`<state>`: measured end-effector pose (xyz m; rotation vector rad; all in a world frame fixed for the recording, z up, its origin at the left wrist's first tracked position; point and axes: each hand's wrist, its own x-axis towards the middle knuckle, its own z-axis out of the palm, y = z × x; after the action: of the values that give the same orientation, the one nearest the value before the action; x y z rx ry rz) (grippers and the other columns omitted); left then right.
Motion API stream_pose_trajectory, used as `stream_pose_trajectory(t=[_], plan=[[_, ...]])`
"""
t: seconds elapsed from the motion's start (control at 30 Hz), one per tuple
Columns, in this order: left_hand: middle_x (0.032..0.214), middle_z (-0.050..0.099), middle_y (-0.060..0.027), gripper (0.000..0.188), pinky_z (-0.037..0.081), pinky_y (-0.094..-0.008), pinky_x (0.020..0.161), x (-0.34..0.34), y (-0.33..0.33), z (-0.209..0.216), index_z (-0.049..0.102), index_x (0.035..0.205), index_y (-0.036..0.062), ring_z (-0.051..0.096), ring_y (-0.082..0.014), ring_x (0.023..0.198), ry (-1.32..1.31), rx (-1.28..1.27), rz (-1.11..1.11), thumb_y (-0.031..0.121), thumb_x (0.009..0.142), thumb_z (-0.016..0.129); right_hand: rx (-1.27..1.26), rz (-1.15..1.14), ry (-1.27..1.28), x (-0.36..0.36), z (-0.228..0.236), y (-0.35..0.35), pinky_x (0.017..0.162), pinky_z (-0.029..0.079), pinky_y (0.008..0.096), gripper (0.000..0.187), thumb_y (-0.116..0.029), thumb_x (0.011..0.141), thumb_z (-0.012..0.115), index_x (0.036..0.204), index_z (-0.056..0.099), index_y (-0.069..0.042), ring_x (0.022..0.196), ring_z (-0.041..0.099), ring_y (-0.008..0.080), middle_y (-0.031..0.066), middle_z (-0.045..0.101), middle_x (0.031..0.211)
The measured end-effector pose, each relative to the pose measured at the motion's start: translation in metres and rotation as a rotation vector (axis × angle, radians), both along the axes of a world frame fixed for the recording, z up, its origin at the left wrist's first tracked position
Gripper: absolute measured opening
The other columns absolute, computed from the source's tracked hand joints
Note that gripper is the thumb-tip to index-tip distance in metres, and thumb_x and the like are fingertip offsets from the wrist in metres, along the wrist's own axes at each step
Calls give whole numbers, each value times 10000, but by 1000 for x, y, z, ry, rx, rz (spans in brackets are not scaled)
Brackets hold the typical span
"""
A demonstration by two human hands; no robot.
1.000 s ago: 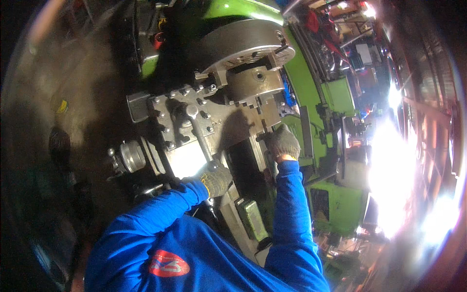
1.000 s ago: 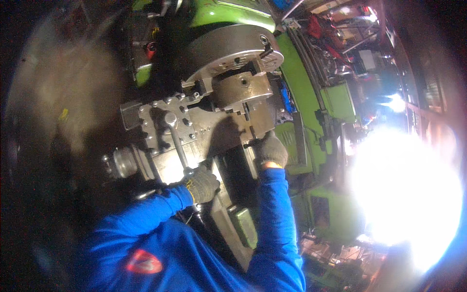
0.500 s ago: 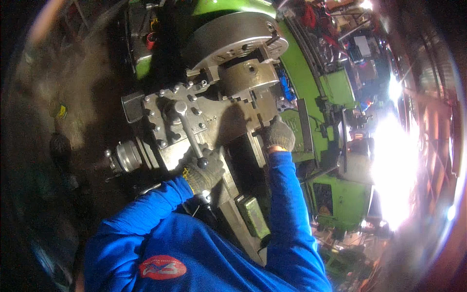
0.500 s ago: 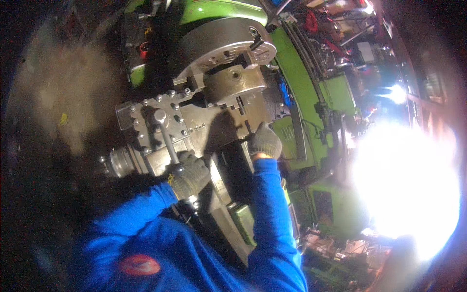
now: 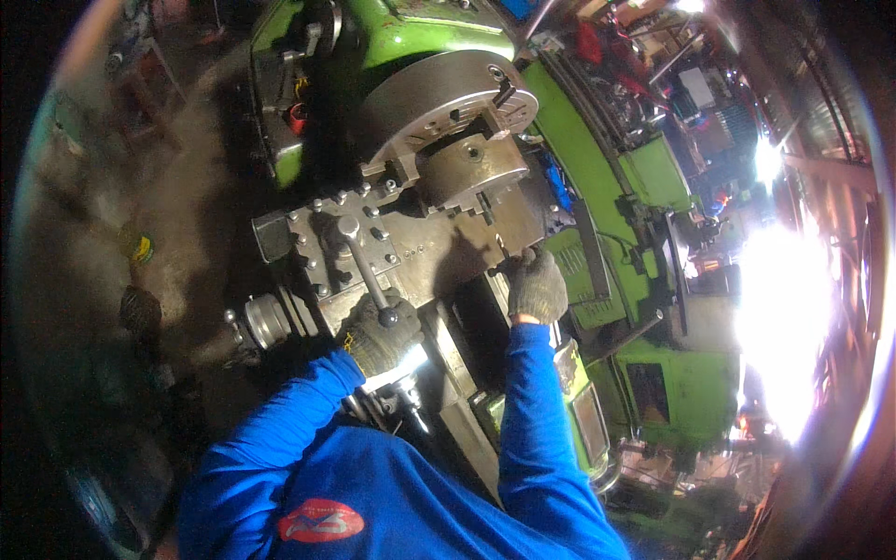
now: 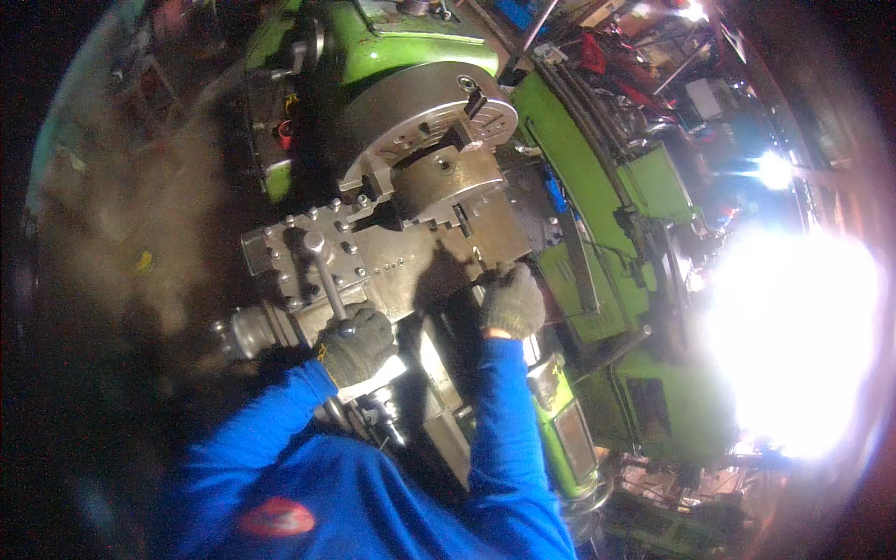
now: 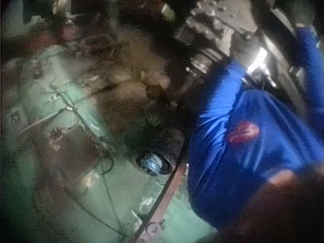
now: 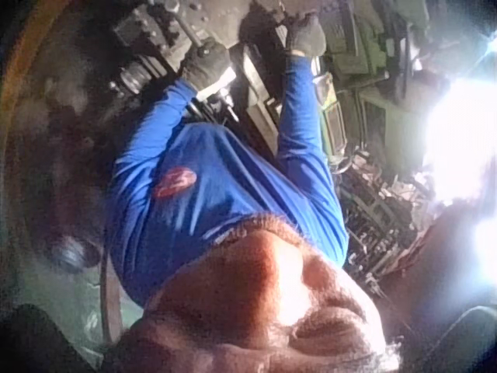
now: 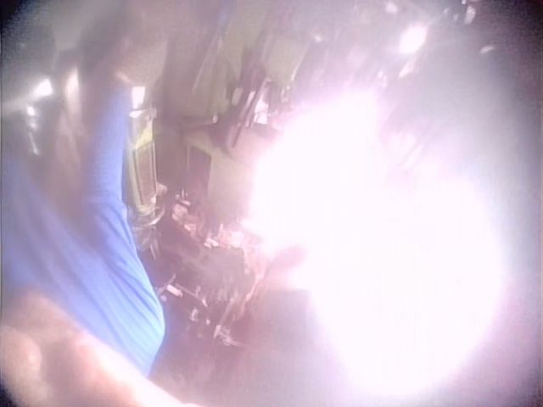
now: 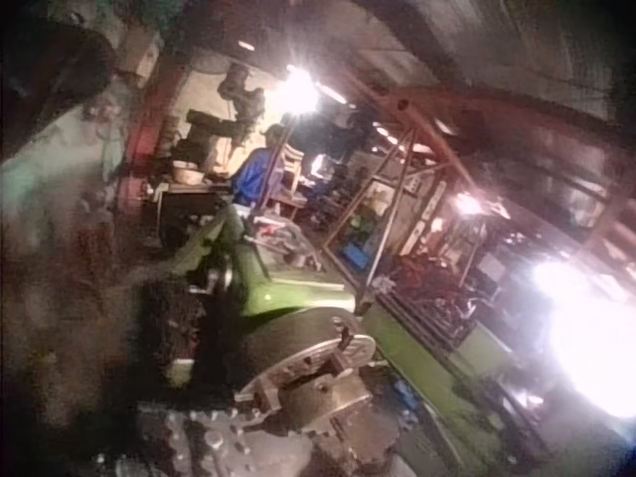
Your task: The person operates a green industrial lathe, using gloved hands to manipulate the tool post and control levers. They adjust the cutting tool's position against a rotating metal workpiece, performing machining operations in a workshop setting.
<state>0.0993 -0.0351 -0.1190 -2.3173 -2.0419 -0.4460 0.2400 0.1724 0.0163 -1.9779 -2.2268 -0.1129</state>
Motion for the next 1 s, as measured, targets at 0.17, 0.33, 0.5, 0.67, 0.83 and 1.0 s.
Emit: stream_pose_trajectory(t=[0.17, 0.33, 0.5, 0.67, 0.83, 1.0], plan=[[902, 608, -98, 236, 463, -461, 918, 1, -4, 28, 714, 824, 157, 583, -295, 989, -27, -28, 22, 360, 870, 603, 167, 126, 47, 9, -9, -3, 753, 552, 534, 267, -388, 936, 650, 895, 694, -127, 864, 715, 391, 173, 735, 891], [910, 628, -95, 279, 446, -487, 891, 3, -7, 27, 710, 811, 128, 592, -300, 993, -87, -3, 43, 365, 904, 595, 249, 417, -14, 34, -15, 26, 693, 546, 532, 337, -433, 936, 630, 820, 690, -122, 747, 695, 402, 163, 713, 797], [920, 647, -81, 260, 437, -485, 903, 6, -1, 38, 706, 821, 127, 597, -288, 1000, -174, -26, 75, 358, 892, 609, 93, 812, -217, 46, 14, 82, 661, 546, 503, 404, -472, 900, 606, 753, 730, -117, 723, 690, 393, 192, 691, 727], [942, 672, -82, 266, 435, -487, 914, 7, 6, 41, 712, 855, 121, 599, -291, 1003, -127, -16, 62, 366, 893, 615, -130, 951, -458, 29, 40, 105, 750, 558, 521, 455, -504, 891, 567, 764, 772, -118, 800, 708, 413, 207, 710, 758], [912, 682, -84, 292, 436, -490, 924, 7, 4, 38, 720, 845, 126, 611, -292, 993, -67, -7, 99, 385, 910, 603, -212, 740, 24, 39, 39, 81, 829, 528, 554, 508, -555, 958, 589, 943, 745, -72, 909, 692, 433, 231, 718, 901], [924, 699, -86, 335, 439, -487, 939, 9, 7, 40, 736, 869, 108, 628, -287, 1005, -65, -89, 90, 397, 932, 579, -228, 486, 338, 64, 28, 66, 879, 527, 536, 451, -478, 1003, 595, 1087, 713, -51, 984, 670, 461, 249, 714, 1011]])
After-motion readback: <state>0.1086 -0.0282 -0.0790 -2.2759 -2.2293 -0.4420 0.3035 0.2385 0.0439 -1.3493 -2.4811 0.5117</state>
